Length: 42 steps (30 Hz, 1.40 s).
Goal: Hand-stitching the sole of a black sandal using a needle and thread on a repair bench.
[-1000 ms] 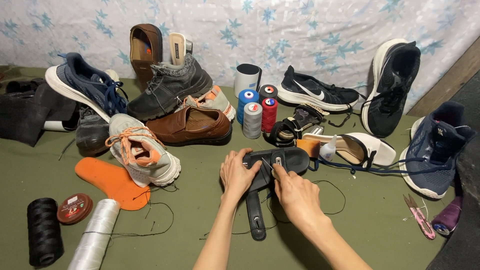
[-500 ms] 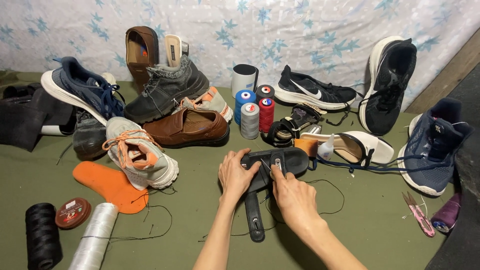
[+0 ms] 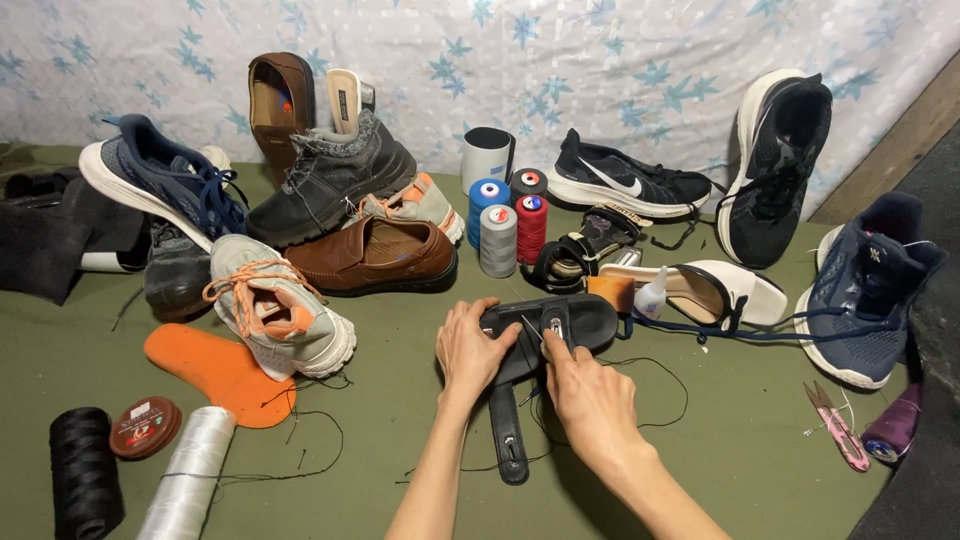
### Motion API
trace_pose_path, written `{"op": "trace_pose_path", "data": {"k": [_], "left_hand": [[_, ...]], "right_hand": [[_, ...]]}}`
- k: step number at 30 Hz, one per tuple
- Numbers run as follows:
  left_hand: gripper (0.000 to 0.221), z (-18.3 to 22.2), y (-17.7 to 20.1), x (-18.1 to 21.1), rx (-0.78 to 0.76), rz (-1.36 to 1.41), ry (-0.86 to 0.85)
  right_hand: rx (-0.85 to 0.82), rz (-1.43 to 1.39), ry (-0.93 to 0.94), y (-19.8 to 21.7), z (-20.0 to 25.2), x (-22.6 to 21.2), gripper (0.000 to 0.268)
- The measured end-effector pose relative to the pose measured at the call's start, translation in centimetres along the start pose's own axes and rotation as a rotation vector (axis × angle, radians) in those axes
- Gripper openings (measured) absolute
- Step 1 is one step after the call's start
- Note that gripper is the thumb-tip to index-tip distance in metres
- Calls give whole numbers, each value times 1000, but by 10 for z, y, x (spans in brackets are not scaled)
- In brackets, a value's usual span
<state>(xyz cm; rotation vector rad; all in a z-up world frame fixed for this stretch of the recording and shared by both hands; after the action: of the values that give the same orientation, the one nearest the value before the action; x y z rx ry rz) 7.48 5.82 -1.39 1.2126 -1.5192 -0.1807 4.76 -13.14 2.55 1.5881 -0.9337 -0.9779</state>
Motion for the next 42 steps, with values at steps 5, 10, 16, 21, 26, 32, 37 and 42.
{"op": "trace_pose_path", "data": {"k": [5,10,16,21,26,32,37,42], "left_hand": [[50,0,2,2,0,2,-1],[50,0,2,2,0,0,1],[50,2,8,9,-15,13,-6],[37,2,13,14,-65,87,-6],[43,3,28,29,-66,124,-116],[38,12,36,47,72,139,-245],[35,12,36,51,33,116,-268],[32,12,41,55,-24,99,-252]], "right_hand": [[1,-2,-11,0,-1,0,47],[-34,-9,-14,4,1,-2,48],[44,-111,-12,4,1,8,49],[-13,-215,-58,16,12,13,47],[27,-252,-53,27,27,19,43],[38,-382,-99,28,38,30,33],[50,-509,-180,24,36,32,29],[47,-546,-133,24,33,28,64]]}}
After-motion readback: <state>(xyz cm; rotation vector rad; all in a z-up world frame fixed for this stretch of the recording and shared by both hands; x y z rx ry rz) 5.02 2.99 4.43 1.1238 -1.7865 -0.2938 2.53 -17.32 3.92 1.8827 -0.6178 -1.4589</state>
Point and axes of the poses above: each hand's wrist, its own z-axis away from the middle knuckle, its own y-axis out of the back of the hand, x = y × z, the point moved 5 cm from there along -z, towards the middle knuckle, and after that the axes turned 5 degrees about x, right-handed, at the moved point
